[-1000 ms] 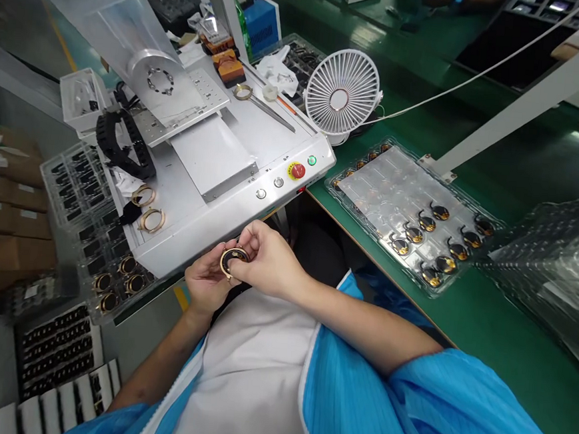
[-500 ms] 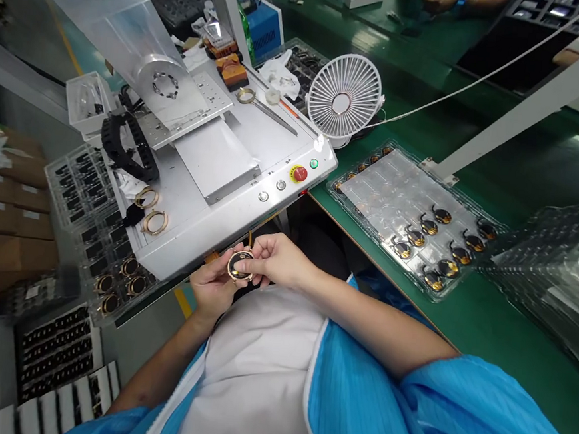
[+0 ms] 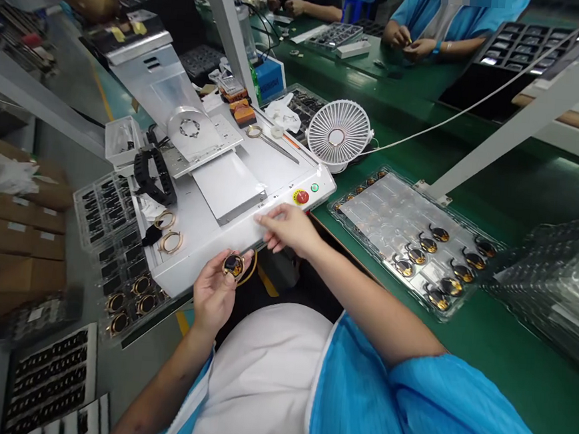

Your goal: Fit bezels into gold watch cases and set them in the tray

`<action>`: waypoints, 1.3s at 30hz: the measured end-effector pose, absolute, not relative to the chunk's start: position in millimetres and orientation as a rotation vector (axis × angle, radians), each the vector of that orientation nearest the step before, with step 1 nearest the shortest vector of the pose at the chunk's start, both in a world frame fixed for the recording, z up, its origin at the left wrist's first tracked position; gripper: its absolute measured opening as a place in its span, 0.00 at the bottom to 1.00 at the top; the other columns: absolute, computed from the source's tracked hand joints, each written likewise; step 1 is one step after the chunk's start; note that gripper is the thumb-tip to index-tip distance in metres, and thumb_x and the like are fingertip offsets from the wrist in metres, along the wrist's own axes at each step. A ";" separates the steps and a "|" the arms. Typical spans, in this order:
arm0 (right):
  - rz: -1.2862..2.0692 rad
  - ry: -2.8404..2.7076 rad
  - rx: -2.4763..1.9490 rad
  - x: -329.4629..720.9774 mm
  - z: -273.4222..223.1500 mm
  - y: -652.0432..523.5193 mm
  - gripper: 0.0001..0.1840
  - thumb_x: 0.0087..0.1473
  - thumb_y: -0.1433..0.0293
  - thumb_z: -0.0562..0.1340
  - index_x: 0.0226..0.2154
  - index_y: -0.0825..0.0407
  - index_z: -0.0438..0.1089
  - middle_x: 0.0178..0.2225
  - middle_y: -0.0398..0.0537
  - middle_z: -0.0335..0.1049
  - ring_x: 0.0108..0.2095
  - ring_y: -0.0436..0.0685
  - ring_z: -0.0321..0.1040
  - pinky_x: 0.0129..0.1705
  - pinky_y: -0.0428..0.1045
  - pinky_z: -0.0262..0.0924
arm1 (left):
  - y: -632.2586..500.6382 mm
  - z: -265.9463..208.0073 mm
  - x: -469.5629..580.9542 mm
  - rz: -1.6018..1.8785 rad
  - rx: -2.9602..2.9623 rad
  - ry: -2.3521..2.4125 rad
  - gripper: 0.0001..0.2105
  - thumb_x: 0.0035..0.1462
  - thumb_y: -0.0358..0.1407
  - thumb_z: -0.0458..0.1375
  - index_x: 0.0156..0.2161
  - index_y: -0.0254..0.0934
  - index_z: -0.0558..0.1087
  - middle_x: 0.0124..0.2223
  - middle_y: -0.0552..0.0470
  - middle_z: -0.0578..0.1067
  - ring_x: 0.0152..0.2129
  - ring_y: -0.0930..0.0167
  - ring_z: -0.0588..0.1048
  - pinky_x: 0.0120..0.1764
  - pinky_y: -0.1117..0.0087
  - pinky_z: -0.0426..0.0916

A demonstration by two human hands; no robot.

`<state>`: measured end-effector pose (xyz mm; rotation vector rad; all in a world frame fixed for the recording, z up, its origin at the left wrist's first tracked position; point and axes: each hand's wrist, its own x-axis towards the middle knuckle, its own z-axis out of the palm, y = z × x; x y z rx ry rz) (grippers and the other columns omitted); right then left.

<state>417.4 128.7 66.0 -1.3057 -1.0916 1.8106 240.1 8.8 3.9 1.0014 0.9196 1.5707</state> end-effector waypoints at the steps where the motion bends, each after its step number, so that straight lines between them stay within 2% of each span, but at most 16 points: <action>1: 1.737 -1.049 -1.326 418.5 70.0 141.1 0.20 0.56 0.62 0.75 0.32 0.51 0.64 0.17 0.42 0.73 0.13 0.50 0.66 0.11 0.41 0.61 | 9.4 5.6 237.8 1.532 1.009 0.912 0.18 0.58 0.37 0.70 0.54 0.47 0.80 0.53 0.46 0.82 0.49 0.58 0.83 0.52 0.56 0.80; 3: 1.656 -1.011 -1.351 418.3 76.9 162.7 0.15 0.64 0.65 0.69 0.32 0.50 0.62 0.16 0.41 0.71 0.12 0.50 0.65 0.11 0.41 0.60 | 10.1 7.3 234.2 1.486 1.056 0.920 0.22 0.56 0.34 0.71 0.56 0.49 0.79 0.53 0.47 0.82 0.45 0.61 0.85 0.46 0.61 0.82; 5: 1.612 -1.016 -1.366 415.5 81.3 177.8 0.13 0.67 0.70 0.65 0.32 0.51 0.62 0.15 0.41 0.70 0.12 0.50 0.64 0.11 0.41 0.58 | 10.5 7.7 232.6 1.500 1.123 0.943 0.28 0.52 0.30 0.74 0.58 0.50 0.77 0.52 0.47 0.82 0.41 0.65 0.85 0.43 0.68 0.82; 7: 1.580 -1.035 -1.368 412.2 83.2 184.8 0.14 0.68 0.74 0.62 0.30 0.51 0.62 0.15 0.41 0.69 0.11 0.49 0.63 0.11 0.41 0.57 | 10.3 7.9 233.0 1.539 1.202 0.974 0.34 0.49 0.28 0.75 0.61 0.50 0.75 0.51 0.47 0.83 0.42 0.67 0.85 0.43 0.70 0.82; 10: 1.533 -1.056 -1.310 410.3 83.0 178.1 0.15 0.67 0.75 0.62 0.28 0.52 0.62 0.15 0.39 0.68 0.11 0.47 0.60 0.12 0.41 0.56 | 8.8 8.3 235.3 1.598 1.341 1.064 0.37 0.48 0.27 0.74 0.64 0.46 0.71 0.51 0.44 0.83 0.46 0.65 0.84 0.48 0.67 0.81; 13: 1.563 -1.119 -1.179 414.2 81.2 151.7 0.16 0.61 0.69 0.70 0.27 0.52 0.64 0.16 0.39 0.70 0.11 0.46 0.60 0.13 0.40 0.57 | 6.8 7.5 237.5 1.629 1.460 1.181 0.39 0.50 0.28 0.74 0.66 0.41 0.68 0.53 0.40 0.82 0.48 0.64 0.83 0.51 0.65 0.80; 15: 1.715 -1.235 -1.102 418.4 79.3 128.1 0.20 0.53 0.60 0.75 0.27 0.53 0.66 0.16 0.41 0.71 0.12 0.46 0.61 0.13 0.40 0.57 | 6.2 6.4 238.7 1.622 1.508 1.239 0.40 0.50 0.29 0.74 0.67 0.39 0.67 0.53 0.38 0.82 0.47 0.64 0.84 0.50 0.66 0.80; 18: 1.950 -1.427 -1.055 422.6 75.0 96.3 0.25 0.45 0.53 0.77 0.27 0.53 0.68 0.17 0.44 0.73 0.13 0.48 0.64 0.14 0.41 0.57 | 6.4 4.9 240.2 1.596 1.545 1.259 0.42 0.49 0.29 0.74 0.68 0.40 0.65 0.54 0.38 0.82 0.47 0.64 0.84 0.49 0.67 0.81; 28: 1.755 -1.623 -1.168 419.1 64.5 77.5 0.22 0.50 0.54 0.73 0.25 0.52 0.67 0.18 0.42 0.71 0.15 0.47 0.65 0.17 0.41 0.57 | 6.8 5.4 242.7 1.586 1.586 1.262 0.41 0.49 0.29 0.75 0.67 0.40 0.67 0.55 0.39 0.82 0.48 0.62 0.84 0.50 0.64 0.81; 39: 1.825 -1.571 -1.104 419.3 66.6 67.2 0.22 0.52 0.53 0.71 0.26 0.52 0.67 0.19 0.42 0.72 0.16 0.48 0.65 0.17 0.42 0.57 | 5.0 2.9 243.4 1.529 1.572 1.337 0.35 0.52 0.33 0.73 0.64 0.37 0.70 0.54 0.38 0.82 0.47 0.62 0.84 0.49 0.63 0.82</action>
